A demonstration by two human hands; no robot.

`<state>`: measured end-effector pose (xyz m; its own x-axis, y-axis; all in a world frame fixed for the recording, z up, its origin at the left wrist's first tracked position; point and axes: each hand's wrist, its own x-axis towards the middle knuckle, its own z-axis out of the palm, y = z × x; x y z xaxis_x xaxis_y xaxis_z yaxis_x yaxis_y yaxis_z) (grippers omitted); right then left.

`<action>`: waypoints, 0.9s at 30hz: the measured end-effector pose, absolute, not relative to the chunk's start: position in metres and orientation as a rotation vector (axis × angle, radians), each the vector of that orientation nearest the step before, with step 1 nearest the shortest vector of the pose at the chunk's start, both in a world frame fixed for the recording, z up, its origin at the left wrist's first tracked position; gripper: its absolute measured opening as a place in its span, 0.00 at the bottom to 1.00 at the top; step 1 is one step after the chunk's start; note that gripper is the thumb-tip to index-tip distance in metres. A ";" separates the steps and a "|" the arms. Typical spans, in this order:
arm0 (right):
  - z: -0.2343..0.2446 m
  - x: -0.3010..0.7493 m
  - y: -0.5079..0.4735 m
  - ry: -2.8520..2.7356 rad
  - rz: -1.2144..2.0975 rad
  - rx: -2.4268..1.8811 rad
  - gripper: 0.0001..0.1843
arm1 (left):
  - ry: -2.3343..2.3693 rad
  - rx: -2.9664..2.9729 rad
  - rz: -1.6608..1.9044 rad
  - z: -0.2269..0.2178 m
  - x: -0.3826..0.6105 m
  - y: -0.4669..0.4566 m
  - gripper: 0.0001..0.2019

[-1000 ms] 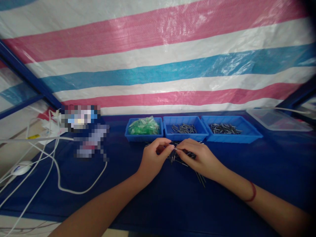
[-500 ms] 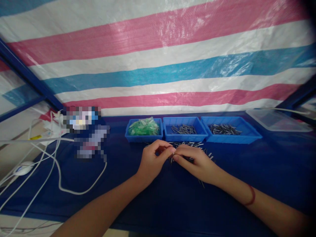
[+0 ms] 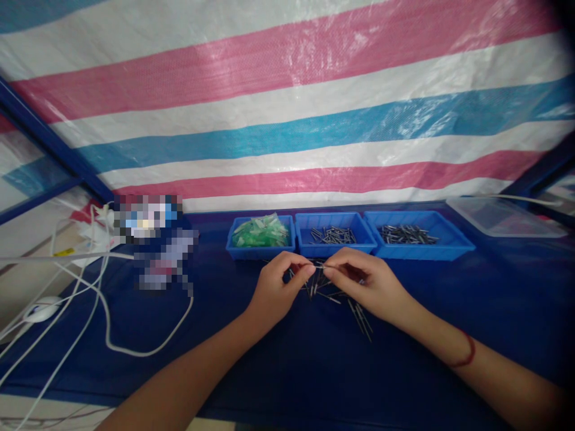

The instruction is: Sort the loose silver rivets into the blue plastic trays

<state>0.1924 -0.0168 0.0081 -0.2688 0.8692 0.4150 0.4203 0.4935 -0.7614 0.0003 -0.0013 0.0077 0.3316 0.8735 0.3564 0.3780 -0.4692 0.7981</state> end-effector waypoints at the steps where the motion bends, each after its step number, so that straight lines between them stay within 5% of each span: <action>1: 0.010 0.195 -0.016 -1.888 0.635 -1.073 0.11 | 1.101 2.048 1.022 0.008 0.000 -0.001 0.09; 13: 0.037 0.299 0.006 -1.547 -0.117 -1.673 0.09 | 1.218 2.642 0.469 0.001 -0.008 -0.004 0.15; 27: 0.021 0.282 0.013 -1.782 -0.304 -1.664 0.11 | 1.191 2.668 0.508 0.000 -0.005 -0.003 0.07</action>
